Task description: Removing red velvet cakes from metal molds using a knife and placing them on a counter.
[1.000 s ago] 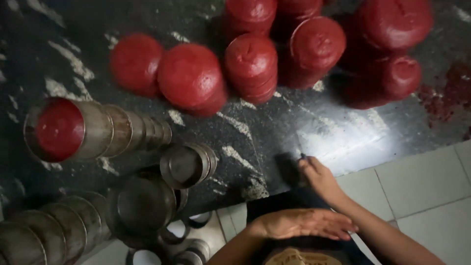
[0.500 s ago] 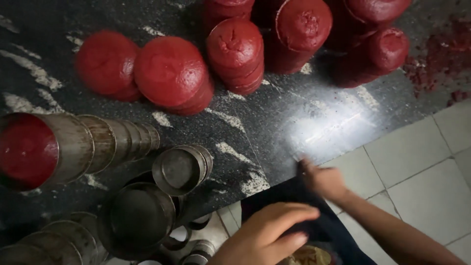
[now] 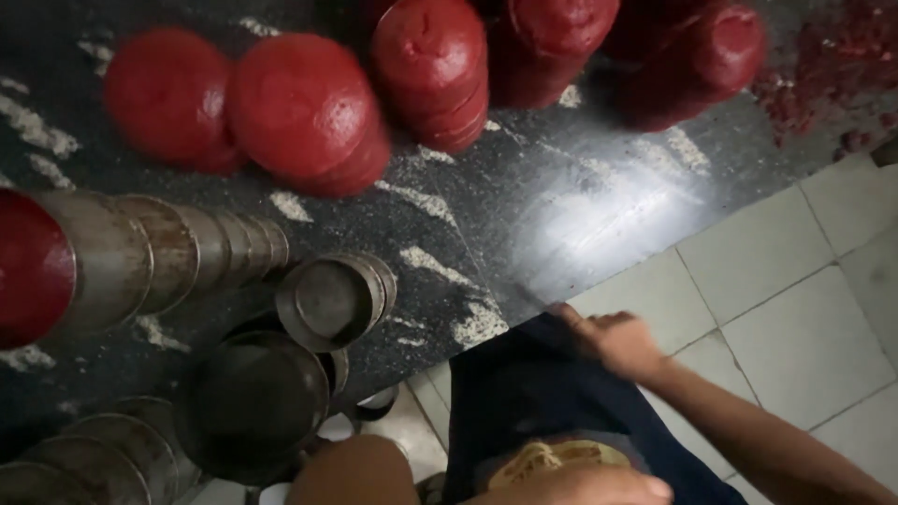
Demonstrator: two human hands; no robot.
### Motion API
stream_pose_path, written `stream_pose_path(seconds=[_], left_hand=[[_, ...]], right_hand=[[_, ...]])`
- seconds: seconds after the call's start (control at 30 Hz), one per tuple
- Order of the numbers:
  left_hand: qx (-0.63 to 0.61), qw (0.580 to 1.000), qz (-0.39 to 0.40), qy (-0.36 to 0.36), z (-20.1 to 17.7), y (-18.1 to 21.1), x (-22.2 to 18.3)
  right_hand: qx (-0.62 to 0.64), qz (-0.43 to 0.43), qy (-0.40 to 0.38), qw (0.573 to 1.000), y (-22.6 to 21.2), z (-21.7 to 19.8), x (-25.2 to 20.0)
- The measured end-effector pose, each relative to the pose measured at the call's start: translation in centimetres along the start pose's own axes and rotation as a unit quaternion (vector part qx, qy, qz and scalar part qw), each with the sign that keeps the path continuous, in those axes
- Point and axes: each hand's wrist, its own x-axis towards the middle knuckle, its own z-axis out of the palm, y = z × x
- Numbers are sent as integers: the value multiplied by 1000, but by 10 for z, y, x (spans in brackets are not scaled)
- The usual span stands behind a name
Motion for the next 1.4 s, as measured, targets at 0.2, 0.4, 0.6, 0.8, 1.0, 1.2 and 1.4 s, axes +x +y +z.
stream_pose_path(seconds=[0.2, 0.4, 0.6, 0.8, 1.0, 1.2, 1.4], left_hand=[[1, 1000, 24, -4, 65, 15, 31], [21, 995, 96, -7, 53, 6, 64], [82, 993, -81, 34, -81, -20, 34], [81, 819, -551, 140, -136, -91, -419], [-303, 743, -518, 294, -290, -119, -606], [290, 703, -441, 478, -228, -117, -230], [283, 599, -614, 429, -236, -122, -167]], right_hand=[[7, 370, -1, 929, 104, -36, 4], [-79, 95, -93, 988, 27, 24, 73], [75, 30, -7, 997, -49, -9, 135], [88, 379, 18, 921, 118, -8, 78], [84, 343, -30, 935, 104, 10, 91], [63, 155, 40, 985, -6, -31, 167], [141, 332, 143, 922, 87, -45, 158]])
